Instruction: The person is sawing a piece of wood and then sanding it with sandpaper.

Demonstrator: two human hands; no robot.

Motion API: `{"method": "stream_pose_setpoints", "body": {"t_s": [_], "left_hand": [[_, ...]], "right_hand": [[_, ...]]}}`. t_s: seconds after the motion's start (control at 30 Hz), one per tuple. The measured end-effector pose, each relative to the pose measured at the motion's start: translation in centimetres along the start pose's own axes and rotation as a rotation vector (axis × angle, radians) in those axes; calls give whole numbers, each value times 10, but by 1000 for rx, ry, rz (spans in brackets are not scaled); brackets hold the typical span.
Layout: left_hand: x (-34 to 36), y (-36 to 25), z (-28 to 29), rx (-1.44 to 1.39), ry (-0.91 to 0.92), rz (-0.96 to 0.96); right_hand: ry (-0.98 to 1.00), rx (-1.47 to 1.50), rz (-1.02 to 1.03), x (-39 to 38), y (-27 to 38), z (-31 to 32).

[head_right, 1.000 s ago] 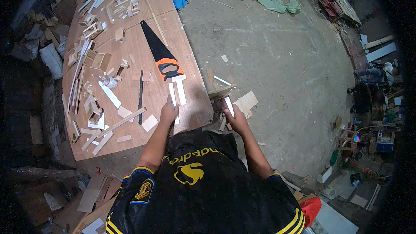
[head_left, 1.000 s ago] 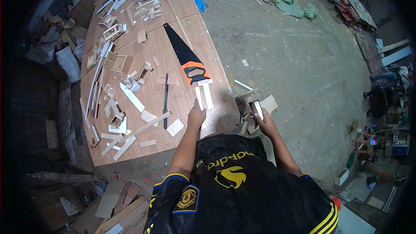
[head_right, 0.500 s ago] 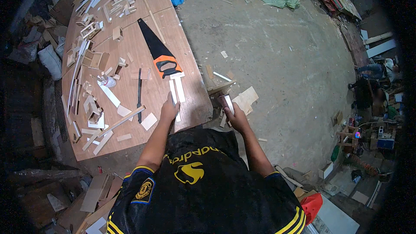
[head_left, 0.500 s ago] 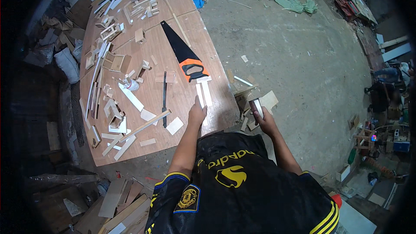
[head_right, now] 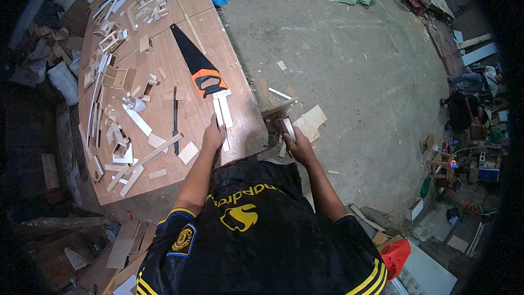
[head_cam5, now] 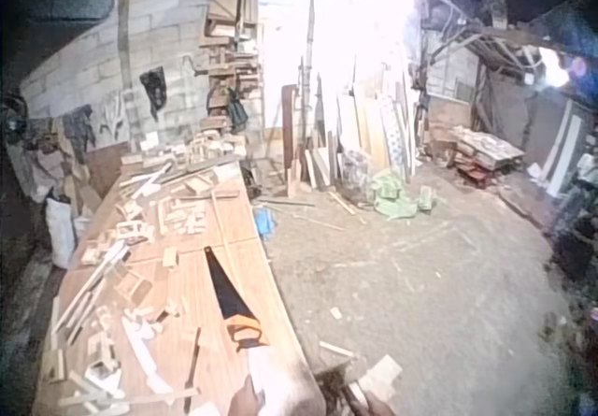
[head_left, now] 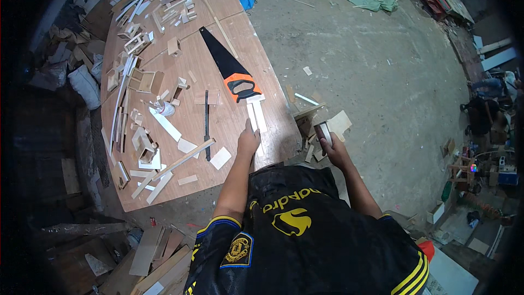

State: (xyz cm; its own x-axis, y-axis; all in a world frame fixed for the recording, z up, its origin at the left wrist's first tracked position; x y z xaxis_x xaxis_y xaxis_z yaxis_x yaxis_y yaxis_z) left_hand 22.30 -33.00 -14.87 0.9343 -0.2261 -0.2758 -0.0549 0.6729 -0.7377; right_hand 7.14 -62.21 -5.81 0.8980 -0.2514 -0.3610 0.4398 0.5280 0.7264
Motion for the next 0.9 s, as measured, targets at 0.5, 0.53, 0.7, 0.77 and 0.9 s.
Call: {"method": "stream_pose_setpoints", "body": {"t_s": [0.5,0.53,0.7,0.77,0.9], "left_hand": [[2,-5,0,-4,3,8],[2,-5,-1,-8,-12,-14],[1,-3,-3,-28,-37,-2],[0,-1,-3,-43,-50,2],[-5,-3,-6,-113,-81,-24]], "right_hand": [[36,31,-47,-2,-7,3],[38,21,-57,-3,-7,3],[7,24,1,-1,-16,2],[11,28,9,-1,-17,1],[-7,31,-11,-5,-21,0]]}}
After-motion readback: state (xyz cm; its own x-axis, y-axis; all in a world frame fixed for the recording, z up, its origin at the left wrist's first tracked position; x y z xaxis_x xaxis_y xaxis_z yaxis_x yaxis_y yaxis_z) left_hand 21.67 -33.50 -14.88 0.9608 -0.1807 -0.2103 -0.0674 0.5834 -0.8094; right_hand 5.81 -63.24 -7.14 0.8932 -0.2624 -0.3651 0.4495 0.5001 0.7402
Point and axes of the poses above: each hand's wrist, its own x-axis towards the middle knuckle, its own z-axis out of the back of the hand, y = z × x, the point moved 2 cm from there along x, towards the middle knuckle, and after that the axes turned 11 degrees about -x, right-handed, at the moved point
